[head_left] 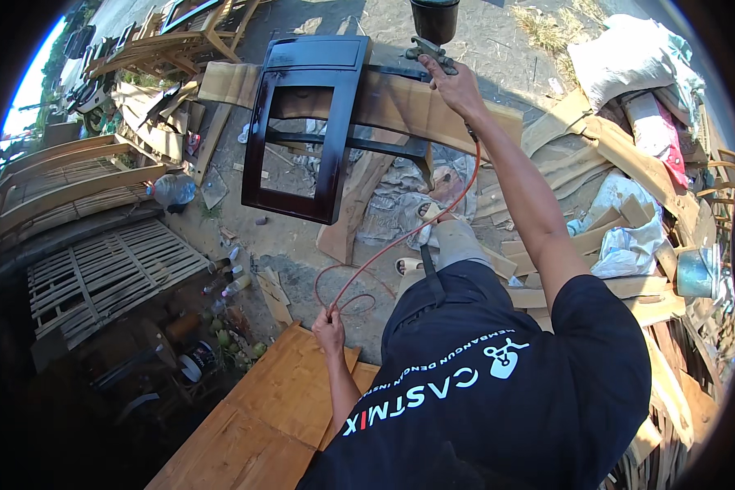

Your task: The person wipes a rectangular wooden piece with a cloth, then places a wooden frame on a stand and uses a spray gun to apply a dark coating, before picking up the finished frame to move it.

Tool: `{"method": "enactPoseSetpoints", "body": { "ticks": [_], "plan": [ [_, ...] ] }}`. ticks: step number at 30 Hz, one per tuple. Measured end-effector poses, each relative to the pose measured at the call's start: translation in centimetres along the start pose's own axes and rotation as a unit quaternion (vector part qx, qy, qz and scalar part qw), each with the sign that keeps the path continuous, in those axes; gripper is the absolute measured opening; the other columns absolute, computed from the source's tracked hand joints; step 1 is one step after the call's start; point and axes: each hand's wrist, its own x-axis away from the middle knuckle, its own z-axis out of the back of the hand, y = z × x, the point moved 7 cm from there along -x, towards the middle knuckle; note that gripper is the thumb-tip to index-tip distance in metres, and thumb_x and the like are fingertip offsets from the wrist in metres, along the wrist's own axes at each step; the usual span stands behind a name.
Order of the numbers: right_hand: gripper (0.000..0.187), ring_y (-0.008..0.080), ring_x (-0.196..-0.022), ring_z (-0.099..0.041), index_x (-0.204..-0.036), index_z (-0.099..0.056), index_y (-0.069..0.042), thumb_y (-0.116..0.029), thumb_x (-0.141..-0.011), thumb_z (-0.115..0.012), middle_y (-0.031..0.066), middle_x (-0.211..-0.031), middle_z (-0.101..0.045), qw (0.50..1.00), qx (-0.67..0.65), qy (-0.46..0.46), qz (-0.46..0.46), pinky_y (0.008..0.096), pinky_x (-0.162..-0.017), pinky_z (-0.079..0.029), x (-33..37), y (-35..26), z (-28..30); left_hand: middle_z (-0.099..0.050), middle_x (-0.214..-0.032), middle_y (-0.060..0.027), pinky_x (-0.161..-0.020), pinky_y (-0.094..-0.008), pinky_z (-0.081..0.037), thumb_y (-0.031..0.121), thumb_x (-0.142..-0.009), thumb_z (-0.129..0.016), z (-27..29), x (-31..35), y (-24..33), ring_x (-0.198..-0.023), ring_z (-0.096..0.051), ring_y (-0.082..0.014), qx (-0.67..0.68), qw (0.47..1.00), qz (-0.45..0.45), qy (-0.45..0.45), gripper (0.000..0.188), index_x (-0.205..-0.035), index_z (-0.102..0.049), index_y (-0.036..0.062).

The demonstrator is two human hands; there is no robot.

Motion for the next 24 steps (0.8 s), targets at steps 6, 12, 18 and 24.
{"method": "enactPoseSetpoints", "body": {
  "ticks": [6,12,18,24],
  "plan": [
    [0.074,0.0178,-0.077,-0.068,-0.104,-0.074,-0.002,-0.074,-0.086,-0.068,0.0083,-0.077,-0.070,0.999,0.008,-0.029,-0.017,0.0373,-0.076,-0.053,-3.2,3.2,0.9,-0.039,-0.058,-0.0123,-0.053,-0.0376,-0.037,0.020,-0.097,-0.065,-0.7,-1.6,3.4,-0.056,-0.039,-0.0148,0.009,0.999,-0.020,0.028,0.031,-0.078,-0.057,-0.0035],
    [0.068,0.0139,-0.074,-0.060,-0.106,-0.075,-0.005,-0.070,-0.089,-0.068,0.0033,-0.073,-0.064,0.983,-0.032,-0.173,-0.053,0.0338,-0.073,-0.048,2.2,4.5,0.5,-0.049,-0.063,-0.0236,-0.056,-0.0463,-0.040,0.021,-0.094,-0.067,-0.7,-1.2,3.4,-0.055,-0.048,-0.0364,-0.043,0.999,0.015,0.006,0.032,-0.077,-0.054,-0.0033],
    [0.063,0.0115,-0.072,-0.055,-0.103,-0.076,-0.005,-0.066,-0.093,-0.066,0.0017,-0.073,-0.063,0.981,-0.050,-0.184,-0.034,0.0303,-0.068,-0.043,2.9,3.7,1.0,-0.050,-0.063,-0.0235,-0.056,-0.0466,-0.041,0.022,-0.093,-0.069,-1.3,-1.8,4.8,-0.056,-0.048,-0.0378,-0.053,0.998,0.032,-0.016,0.032,-0.078,-0.056,-0.0032],
    [0.070,0.0153,-0.073,-0.064,-0.095,-0.075,-0.002,-0.072,-0.088,-0.068,0.0051,-0.072,-0.065,0.999,0.010,-0.037,-0.014,0.0341,-0.070,-0.051,-3.7,-0.2,3.0,-0.053,-0.064,-0.0235,-0.057,-0.0450,-0.043,0.023,-0.095,-0.068,-1.8,-1.4,5.8,-0.056,-0.050,-0.0363,-0.046,0.999,0.028,0.002,0.030,-0.081,-0.061,-0.0029]
  ]
}}
